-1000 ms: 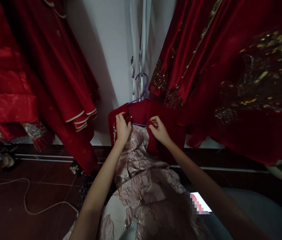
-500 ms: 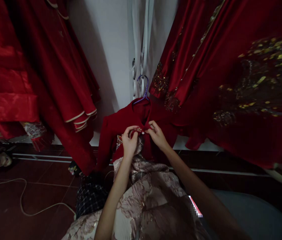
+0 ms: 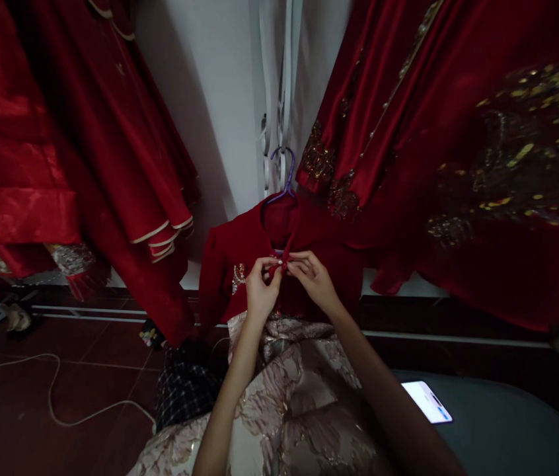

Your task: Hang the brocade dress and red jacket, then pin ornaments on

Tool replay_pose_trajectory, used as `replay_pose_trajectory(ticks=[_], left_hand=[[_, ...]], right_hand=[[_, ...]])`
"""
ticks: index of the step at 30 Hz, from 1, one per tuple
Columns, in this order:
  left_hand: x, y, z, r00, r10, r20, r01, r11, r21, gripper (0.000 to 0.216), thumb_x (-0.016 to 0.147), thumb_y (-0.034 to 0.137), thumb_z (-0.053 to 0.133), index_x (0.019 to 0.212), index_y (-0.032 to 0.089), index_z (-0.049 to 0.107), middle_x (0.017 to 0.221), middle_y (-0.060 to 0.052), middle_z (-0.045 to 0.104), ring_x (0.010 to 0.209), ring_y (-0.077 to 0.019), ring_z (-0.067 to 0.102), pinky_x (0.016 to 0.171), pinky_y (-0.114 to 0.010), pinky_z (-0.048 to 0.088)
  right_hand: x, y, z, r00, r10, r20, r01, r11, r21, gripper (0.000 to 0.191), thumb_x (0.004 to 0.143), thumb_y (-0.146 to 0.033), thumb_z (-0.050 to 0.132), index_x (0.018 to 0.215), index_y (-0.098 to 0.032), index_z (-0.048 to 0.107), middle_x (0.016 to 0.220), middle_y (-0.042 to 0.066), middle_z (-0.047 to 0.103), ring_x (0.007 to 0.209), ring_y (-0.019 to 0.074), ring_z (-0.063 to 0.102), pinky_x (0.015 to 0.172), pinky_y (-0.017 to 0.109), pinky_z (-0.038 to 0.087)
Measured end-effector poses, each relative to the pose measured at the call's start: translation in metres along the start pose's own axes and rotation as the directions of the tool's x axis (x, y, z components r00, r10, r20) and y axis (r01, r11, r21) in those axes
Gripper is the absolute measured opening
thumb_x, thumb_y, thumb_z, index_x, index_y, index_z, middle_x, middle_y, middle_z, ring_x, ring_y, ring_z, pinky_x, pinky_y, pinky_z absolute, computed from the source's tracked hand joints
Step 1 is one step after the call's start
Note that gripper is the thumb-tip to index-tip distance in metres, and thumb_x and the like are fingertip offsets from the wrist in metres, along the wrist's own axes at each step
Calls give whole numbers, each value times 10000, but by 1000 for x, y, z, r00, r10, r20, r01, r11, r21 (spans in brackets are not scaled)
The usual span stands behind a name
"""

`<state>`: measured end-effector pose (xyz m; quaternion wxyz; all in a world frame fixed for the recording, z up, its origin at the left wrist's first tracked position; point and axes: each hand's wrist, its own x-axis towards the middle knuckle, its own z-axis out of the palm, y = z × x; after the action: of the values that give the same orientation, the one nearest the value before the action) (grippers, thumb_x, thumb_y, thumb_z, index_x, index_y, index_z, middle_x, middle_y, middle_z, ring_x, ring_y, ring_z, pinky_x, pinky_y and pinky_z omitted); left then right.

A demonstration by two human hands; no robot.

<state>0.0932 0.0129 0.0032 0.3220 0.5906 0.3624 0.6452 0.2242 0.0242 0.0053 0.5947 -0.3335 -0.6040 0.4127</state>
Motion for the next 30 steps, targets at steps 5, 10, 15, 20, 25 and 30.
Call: replay_pose_trajectory(ticks=[5, 10, 15, 20, 25, 30], left_hand=[[0, 1, -6, 999, -4, 36, 1, 995, 99, 141, 795, 243, 538, 935, 220, 534, 992, -50, 611, 927, -149, 595, 784, -280, 494], [2, 1, -11, 995, 81, 63, -96, 953, 286, 148, 812, 168, 487, 951, 211, 515, 983, -49, 593, 944, -153, 573, 845, -303, 458], [9, 11, -16, 969, 158, 188, -228, 865, 447, 200, 785, 70, 446, 931, 203, 480, 923, -39, 551, 904, -147, 544, 829, -284, 434], [27, 27, -25, 916, 160, 368, -344, 785, 516, 133, 774, 127, 493, 885, 199, 482, 850, -19, 534, 775, -130, 530, 735, -244, 421], [37, 34, -27, 901, 152, 407, -384, 716, 583, 53, 816, 237, 485, 797, 188, 493, 800, -20, 539, 741, -132, 526, 681, -237, 405], [36, 36, -26, 890, 135, 435, -415, 632, 655, 76, 824, 250, 482, 808, 182, 512, 817, -26, 553, 739, -133, 529, 666, -234, 406]], right_hand=[[7, -2, 1, 998, -52, -21, 52, 998, -43, 217, 732, -338, 651, 899, -236, 558, 947, 29, 604, 868, 148, 588, 811, 326, 499], [12, -1, 2, 997, -71, -34, 68, 994, -85, 249, 721, -354, 661, 891, -198, 569, 914, 33, 621, 818, 134, 601, 747, 287, 519], [15, -5, 1, 995, -97, -24, 93, 986, -136, 246, 731, -350, 652, 903, -185, 593, 922, 43, 641, 820, 134, 618, 737, 276, 529], [21, -13, 3, 994, -105, -31, 98, 977, -189, 252, 729, -358, 650, 903, -179, 620, 945, 58, 663, 815, 151, 637, 722, 298, 547], [22, -12, 5, 990, -135, -49, 123, 973, -196, 263, 738, -350, 644, 936, -177, 650, 962, 65, 675, 859, 172, 647, 763, 326, 552], [19, -9, 3, 992, -114, -47, 106, 982, -155, 347, 670, -350, 706, 969, -176, 683, 1019, 75, 672, 884, 192, 650, 823, 363, 545]])
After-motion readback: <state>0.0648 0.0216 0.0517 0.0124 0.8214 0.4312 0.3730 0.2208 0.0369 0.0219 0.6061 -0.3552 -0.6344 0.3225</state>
